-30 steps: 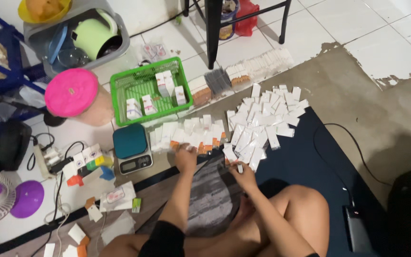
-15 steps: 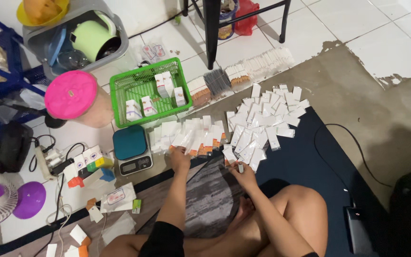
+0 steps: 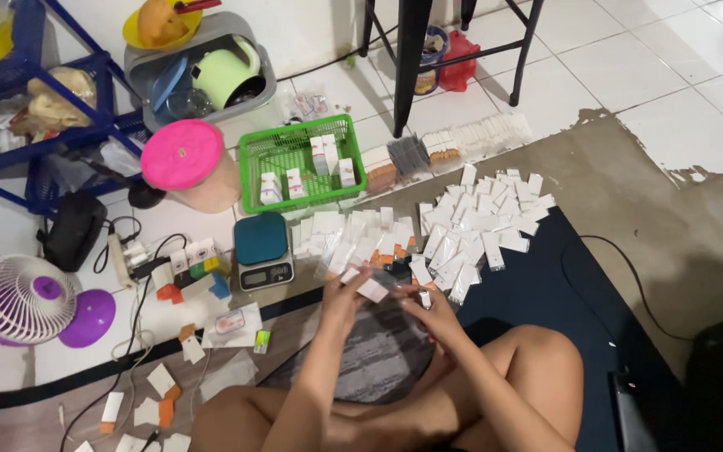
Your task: The person places a white strip into a plastic sleeve and seals the edge of the sleeve with a lighter, repeating this for several items.
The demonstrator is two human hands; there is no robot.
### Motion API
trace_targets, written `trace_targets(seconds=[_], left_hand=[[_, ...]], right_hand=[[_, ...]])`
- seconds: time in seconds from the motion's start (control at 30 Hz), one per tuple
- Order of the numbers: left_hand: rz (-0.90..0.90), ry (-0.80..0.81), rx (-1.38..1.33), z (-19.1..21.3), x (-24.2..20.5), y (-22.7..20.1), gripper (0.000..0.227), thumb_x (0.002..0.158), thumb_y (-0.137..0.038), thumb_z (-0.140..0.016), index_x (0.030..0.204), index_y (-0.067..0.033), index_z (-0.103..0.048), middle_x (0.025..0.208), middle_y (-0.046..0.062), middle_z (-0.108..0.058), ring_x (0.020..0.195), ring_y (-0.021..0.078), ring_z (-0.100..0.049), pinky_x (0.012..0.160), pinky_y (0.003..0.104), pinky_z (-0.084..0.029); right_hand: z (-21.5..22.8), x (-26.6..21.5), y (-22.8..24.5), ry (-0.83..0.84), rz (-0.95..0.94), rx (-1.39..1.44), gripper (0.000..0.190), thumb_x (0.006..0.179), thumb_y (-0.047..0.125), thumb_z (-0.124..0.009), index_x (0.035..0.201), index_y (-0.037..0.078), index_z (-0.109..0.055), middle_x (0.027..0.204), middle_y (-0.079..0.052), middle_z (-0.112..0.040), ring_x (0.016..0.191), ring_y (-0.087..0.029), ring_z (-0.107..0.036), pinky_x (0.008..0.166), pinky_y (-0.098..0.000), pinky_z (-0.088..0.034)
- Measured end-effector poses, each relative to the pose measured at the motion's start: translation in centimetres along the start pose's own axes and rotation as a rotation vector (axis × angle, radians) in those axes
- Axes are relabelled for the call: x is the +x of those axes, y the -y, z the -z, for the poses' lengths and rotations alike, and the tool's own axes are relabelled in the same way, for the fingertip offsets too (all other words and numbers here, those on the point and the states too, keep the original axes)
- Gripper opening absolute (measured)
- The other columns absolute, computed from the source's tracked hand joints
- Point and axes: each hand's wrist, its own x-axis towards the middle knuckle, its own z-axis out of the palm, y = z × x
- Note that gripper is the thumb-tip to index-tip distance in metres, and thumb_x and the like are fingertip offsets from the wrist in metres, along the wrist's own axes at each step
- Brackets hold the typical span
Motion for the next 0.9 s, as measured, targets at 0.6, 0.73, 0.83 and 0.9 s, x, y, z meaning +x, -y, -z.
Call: trace_targets(seconds=[0.6,0.73,0.83,0.9], left_hand=[[-0.397,0.117,-0.008,3.0,-14.2,-6.6,0.022,0.097,-0.004,-0.092,0.113,0.0069,-0.083,0.098,0.021,-0.081,0.074,0.0339,-0.085,0.071,0.047,-0.077],[-0.426,0.153,0.079,4.6,-14.4,-6.6,0.012,0.098,-0.001,-0.09,0.105,0.0079,-0.087,0.089,0.022,-0.083,0.072,0.0346,-0.087,0.071,0.047,-0.077],[-0.464,0.151,0.053,4.3,-14.8,-6.2,0.012,0.099,-0.001,-0.088,0.106,0.0085,-0.087,0.088,0.023,-0.082,0.072,0.0347,-0.087,0.072,0.048,-0.077],[-0.492,0.131,0.004,3.8,-15.4,-6.1,0.006,0.099,0.002,-0.085,0.102,0.0076,-0.084,0.085,0.018,-0.08,0.071,0.0346,-0.087,0.07,0.047,-0.077]], right_hand=[[-4.7,-5.5,7.6,-0.166,0.209,-0.074,0.011,0.088,0.002,-0.092,0.099,0.002,-0.09,0.06,-0.011,-0.068,0.04,-0.013,-0.056,0.037,-0.0261,-0.045],[-5.3,-7.3,10.7,-0.162,0.237,-0.089,0.012,0.088,0.001,-0.091,0.1,0.0,-0.09,0.06,-0.009,-0.067,0.043,-0.01,-0.055,0.041,-0.0246,-0.044],[-5.4,-7.6,11.3,-0.14,0.251,-0.096,0.012,0.087,0.001,-0.092,0.098,0.0,-0.09,0.06,-0.01,-0.068,0.042,-0.011,-0.057,0.041,-0.0243,-0.045],[-5.9,-8.1,12.1,-0.132,0.233,-0.076,0.01,0.088,0.001,-0.092,0.098,0.0,-0.091,0.063,-0.011,-0.071,0.041,-0.013,-0.059,0.04,-0.0256,-0.046]])
